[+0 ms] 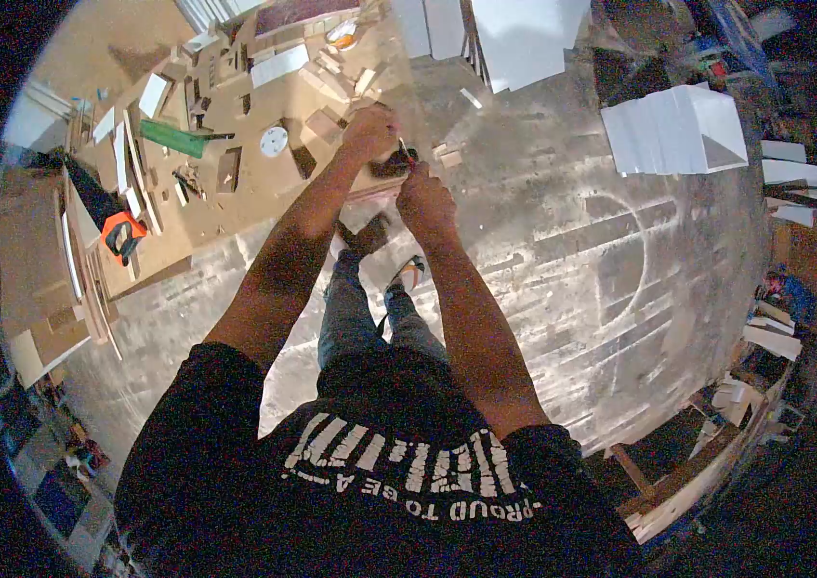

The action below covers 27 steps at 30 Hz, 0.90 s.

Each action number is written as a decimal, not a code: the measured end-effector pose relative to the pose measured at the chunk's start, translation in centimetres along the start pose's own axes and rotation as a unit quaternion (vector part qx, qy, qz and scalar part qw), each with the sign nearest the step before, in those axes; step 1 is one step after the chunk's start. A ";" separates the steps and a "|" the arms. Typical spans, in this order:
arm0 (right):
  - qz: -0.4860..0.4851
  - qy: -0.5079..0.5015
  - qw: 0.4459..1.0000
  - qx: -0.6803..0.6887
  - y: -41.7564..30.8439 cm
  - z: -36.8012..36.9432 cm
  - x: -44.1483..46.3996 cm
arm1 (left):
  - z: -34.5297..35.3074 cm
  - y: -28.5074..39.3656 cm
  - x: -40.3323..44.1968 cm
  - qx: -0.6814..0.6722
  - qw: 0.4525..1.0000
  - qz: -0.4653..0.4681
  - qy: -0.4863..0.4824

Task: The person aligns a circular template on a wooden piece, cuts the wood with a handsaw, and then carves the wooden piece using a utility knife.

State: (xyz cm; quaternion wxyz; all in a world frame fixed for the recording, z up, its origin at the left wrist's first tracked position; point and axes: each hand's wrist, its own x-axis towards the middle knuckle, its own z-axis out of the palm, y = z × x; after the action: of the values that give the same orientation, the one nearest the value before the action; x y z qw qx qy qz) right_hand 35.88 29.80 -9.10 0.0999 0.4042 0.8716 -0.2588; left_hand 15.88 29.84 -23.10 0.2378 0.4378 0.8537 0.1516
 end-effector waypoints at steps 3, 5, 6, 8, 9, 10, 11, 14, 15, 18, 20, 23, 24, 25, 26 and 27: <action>0.009 -0.008 1.000 0.001 0.2 0.4 -0.2 | -2.4 1.4 -1.9 -0.027 1.000 -0.004 -0.003; 0.014 -0.011 1.000 0.004 0.1 -0.1 -0.7 | -3.2 2.4 -2.2 -0.033 0.999 -0.009 0.002; -0.004 -0.006 1.000 0.005 0.3 -0.1 -1.1 | -3.1 2.5 -2.3 -0.031 0.999 -0.009 0.008; -0.042 0.004 0.999 0.006 0.7 0.2 -1.8 | -3.5 2.3 -2.0 -0.009 1.000 -0.005 0.012; -0.037 0.005 0.999 0.005 0.8 0.3 -1.6 | -3.5 2.4 -1.9 0.008 1.000 0.000 0.009; -0.026 0.004 1.000 0.004 1.1 0.7 -1.8 | -3.3 2.7 -2.3 0.026 1.000 0.007 0.002; -0.015 0.006 1.000 0.005 1.3 0.9 -2.0 | -2.9 2.7 -2.8 0.066 0.996 0.035 0.039; -0.016 0.028 0.999 -0.002 1.9 2.3 -1.7 | -1.9 2.3 -2.5 0.076 0.987 0.051 0.131; -0.028 0.044 0.999 -0.003 2.0 2.8 -1.9 | -2.0 2.7 -2.8 0.006 0.991 0.011 0.133; -0.035 0.067 0.997 -0.005 2.3 3.6 -2.9 | -1.1 2.3 -2.5 0.007 0.990 -0.003 0.139; -0.013 0.059 0.998 -0.011 2.1 3.6 -3.3 | -0.5 1.9 -2.0 0.013 0.996 -0.012 0.087; 0.000 0.047 0.999 0.004 2.0 3.4 -3.6 | -4.7 4.4 -3.9 -0.019 0.999 -0.035 -0.024; 0.000 0.045 0.999 0.013 2.2 3.6 -3.4 | -5.5 5.0 -4.7 0.004 1.000 -0.018 -0.025; -0.001 0.042 0.999 0.022 2.8 4.5 -3.0 | -6.0 5.3 -5.0 0.028 0.999 -0.001 -0.026; -0.001 0.038 0.999 0.031 3.4 5.5 -2.8 | -5.8 5.2 -4.8 0.015 1.000 -0.013 -0.016; -0.027 0.060 0.998 0.016 5.0 7.9 -2.4 | -5.0 4.8 -4.5 0.001 1.000 -0.026 -0.009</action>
State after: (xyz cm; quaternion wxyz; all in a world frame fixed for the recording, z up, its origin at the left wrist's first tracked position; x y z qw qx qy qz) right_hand 40.97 26.66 -16.73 0.0343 0.3970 0.8824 -0.2503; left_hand 18.70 28.62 -15.36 0.2486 0.4174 0.8627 0.1405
